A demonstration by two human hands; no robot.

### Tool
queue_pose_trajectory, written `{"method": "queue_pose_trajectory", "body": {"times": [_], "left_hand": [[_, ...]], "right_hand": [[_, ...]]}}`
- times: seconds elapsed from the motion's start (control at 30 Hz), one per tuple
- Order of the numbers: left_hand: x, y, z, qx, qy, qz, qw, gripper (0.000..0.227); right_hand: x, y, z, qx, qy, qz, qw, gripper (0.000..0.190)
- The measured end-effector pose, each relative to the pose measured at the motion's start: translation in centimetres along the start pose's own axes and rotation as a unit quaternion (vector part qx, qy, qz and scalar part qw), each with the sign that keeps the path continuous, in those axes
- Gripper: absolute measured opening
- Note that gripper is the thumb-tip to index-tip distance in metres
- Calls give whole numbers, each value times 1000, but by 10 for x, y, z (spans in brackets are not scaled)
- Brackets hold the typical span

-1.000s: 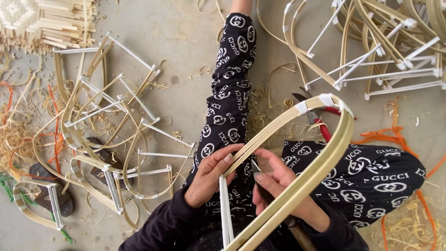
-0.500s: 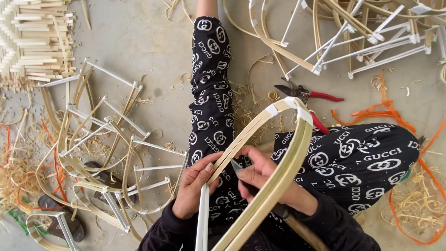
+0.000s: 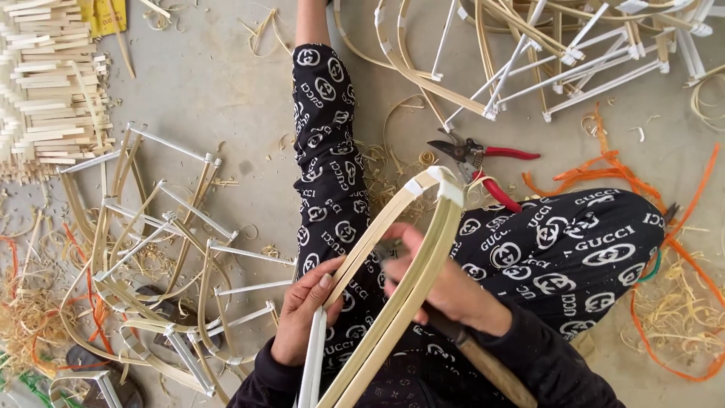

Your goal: Assembling and wrapping bamboo or wooden frames for furniture or decorative items using tape and cutting tools.

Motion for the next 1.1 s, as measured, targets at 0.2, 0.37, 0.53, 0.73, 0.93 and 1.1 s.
{"method": "queue_pose_trajectory", "body": {"times": [0.2, 0.37, 0.53, 0.73, 0.93, 1.1], "left_hand": [[-1, 4, -3, 4, 20, 8, 1000, 39], [2, 2, -2, 1, -5, -3, 1000, 39], [0, 5, -5, 12, -4, -3, 1000, 40], [-1, 5, -5, 25, -10, -9, 1000, 42], [-2, 6, -5, 46, -11, -31, 998, 43], [1, 3, -6, 41, -4, -27, 999, 43]], "right_hand": [[-2, 6, -4, 24, -80, -5, 997, 38], [-11, -4, -7, -42, -48, 17, 998, 42], [-2, 1, -5, -32, -38, 10, 999, 38], [-13, 5, -7, -47, -54, 39, 997, 35], [5, 1, -4, -26, -35, -9, 999, 31], [-5, -4, -8, -34, 18, 6, 999, 33]]}}
Point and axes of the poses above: each hand's wrist, its own z-axis towards the middle knuckle, its own x-axis out of the back of the hand, y = z × x, the point moved 2 cm from there along z, towards the middle knuckle, and after that the axes turned 15 degrees about -z, right-handed, at the moved point
